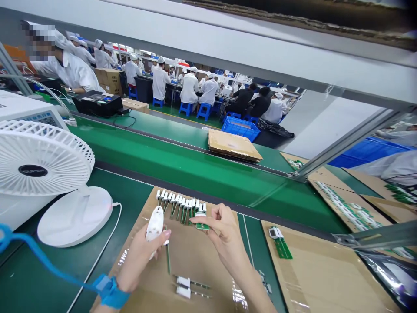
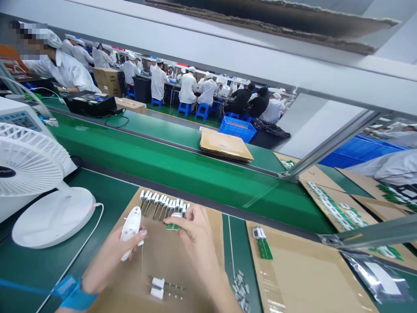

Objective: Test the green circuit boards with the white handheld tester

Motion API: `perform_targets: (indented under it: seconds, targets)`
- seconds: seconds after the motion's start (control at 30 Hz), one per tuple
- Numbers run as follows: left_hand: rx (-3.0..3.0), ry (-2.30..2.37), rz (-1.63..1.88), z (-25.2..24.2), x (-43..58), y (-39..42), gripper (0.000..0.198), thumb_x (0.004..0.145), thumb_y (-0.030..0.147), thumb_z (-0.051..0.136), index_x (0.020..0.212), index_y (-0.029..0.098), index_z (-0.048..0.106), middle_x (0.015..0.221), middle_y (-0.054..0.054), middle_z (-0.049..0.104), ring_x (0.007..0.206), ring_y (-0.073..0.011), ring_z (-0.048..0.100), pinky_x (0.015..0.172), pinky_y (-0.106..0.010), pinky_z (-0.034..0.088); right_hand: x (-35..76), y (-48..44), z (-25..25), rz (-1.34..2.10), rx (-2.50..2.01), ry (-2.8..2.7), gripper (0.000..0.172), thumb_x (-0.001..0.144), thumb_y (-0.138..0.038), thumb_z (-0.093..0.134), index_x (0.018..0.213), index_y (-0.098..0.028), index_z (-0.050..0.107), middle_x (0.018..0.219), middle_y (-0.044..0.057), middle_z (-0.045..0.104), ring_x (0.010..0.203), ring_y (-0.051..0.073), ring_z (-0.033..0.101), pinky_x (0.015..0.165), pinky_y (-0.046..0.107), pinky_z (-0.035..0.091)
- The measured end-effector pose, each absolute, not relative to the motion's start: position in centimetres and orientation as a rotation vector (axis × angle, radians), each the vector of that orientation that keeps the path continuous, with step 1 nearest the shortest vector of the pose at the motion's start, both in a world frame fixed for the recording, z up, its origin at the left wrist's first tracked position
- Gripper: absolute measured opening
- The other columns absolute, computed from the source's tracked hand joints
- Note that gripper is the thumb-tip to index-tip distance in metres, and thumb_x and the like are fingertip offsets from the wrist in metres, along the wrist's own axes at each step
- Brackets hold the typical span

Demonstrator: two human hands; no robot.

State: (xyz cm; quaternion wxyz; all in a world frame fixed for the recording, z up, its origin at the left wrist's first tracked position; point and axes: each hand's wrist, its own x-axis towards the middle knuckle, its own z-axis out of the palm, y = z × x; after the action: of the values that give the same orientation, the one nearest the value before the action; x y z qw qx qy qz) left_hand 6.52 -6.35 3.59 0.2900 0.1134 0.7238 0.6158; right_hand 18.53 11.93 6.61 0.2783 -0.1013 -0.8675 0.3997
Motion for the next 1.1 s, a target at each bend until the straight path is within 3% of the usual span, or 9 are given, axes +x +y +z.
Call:
perform_targets:
  seconds: [0.13,0.23,0.33,0.5,0.57,0.63,0.77,0.93,1.1]
  targets:
    - [0.431,2.108,1.542,1.8,5.0,-7.7,0.031,0.056,0.042,0.082,0.074,0.021,0.068,0.066,-0.003,0.063,0.065,-0.0246,0.056,0.057,-0.03,0.038,18.8,12.4,6.9,1.426,-0.405,-2.379,0.032,0.089,-0.024,0.05,0.106,-0.036,0.075,0.061,0.001,0.056,0.057,0.016,0.05,0.064,0.033,0.046]
    - [0.494,2.186,1.527,1.6,4.9,-8.3,0.029,0.06,0.043,0.078,0.078,0.023,0.069,0.078,-0.006,0.065,0.079,-0.0291,0.059,0.065,-0.031,0.042,18.6,12.1,7.6,1.911,-0.389,-2.157,0.032,0.086,-0.038,0.061,0.116,-0.031,0.07,0.096,0.004,0.071,0.078,0.018,0.063,0.068,0.031,0.052]
    - [0.514,2.187,1.572,3.0,5.9,-8.1,0.042,0.068,0.05,0.073,0.101,0.023,0.068,0.092,-0.008,0.065,0.087,-0.0292,0.059,0.071,-0.033,0.045,18.4,11.4,8.4,2.206,-0.223,-2.081,0.058,0.068,-0.047,0.08,0.122,-0.032,0.065,0.132,0.007,0.057,0.09,0.02,0.065,0.075,0.033,0.055]
    - [0.382,1.764,1.694,6.7,8.7,-7.5,0.065,0.08,0.063,0.057,0.132,0.024,0.054,0.079,-0.003,0.06,0.073,-0.0228,0.054,0.067,-0.032,0.045,18.1,9.7,8.4,2.147,-0.272,-1.932,0.033,0.082,-0.05,0.067,0.091,-0.019,0.073,0.086,0.006,0.066,0.07,0.013,0.061,0.061,0.025,0.052]
    - [0.398,1.609,1.752,7.6,9.5,-7.5,0.065,0.081,0.061,0.058,0.135,0.024,0.052,0.077,-0.003,0.059,0.071,-0.0213,0.051,0.066,-0.032,0.044,18.0,9.0,8.3,2.194,-0.316,-1.797,0.026,0.082,-0.043,0.069,0.095,-0.021,0.065,0.081,0.003,0.066,0.063,0.012,0.06,0.049,0.021,0.047]
    - [0.409,1.504,1.785,8.1,9.9,-7.5,0.065,0.081,0.055,0.063,0.138,0.027,0.05,0.091,-0.006,0.063,0.072,-0.0206,0.052,0.066,-0.032,0.044,17.9,8.6,8.4,2.276,-0.274,-1.667,0.039,0.079,-0.037,0.074,0.112,-0.028,0.054,0.087,0.0,0.065,0.059,0.012,0.061,0.046,0.021,0.048]
    - [0.449,1.379,1.767,8.5,10.4,-7.5,0.072,0.075,0.047,0.072,0.14,0.029,0.047,0.105,-0.009,0.063,0.081,-0.0225,0.054,0.07,-0.033,0.046,18.3,8.4,9.2,2.323,-0.184,-1.594,0.063,0.079,-0.03,0.074,0.132,-0.036,0.04,0.106,0.002,0.064,0.066,0.014,0.067,0.062,0.031,0.057]
    - [0.455,1.329,1.795,8.9,11.2,-7.0,0.101,0.065,0.039,0.082,0.15,0.031,0.03,0.113,-0.009,0.063,0.095,-0.0264,0.056,0.079,-0.034,0.048,19.1,8.1,9.1,2.013,-0.387,-1.737,0.037,0.079,-0.037,0.074,0.111,-0.028,0.058,0.1,0.004,0.068,0.091,0.02,0.065,0.08,0.033,0.053]
    - [0.445,1.251,1.776,8.4,11.9,-6.6,0.089,0.079,0.04,0.072,0.152,0.039,0.02,0.131,-0.006,0.053,0.094,-0.0208,0.053,0.076,-0.029,0.049,18.9,7.4,9.1,1.665,-0.389,-2.003,0.024,0.077,-0.031,0.075,0.1,-0.028,0.068,0.117,0.003,0.062,0.113,0.023,0.055,0.101,0.04,0.047]
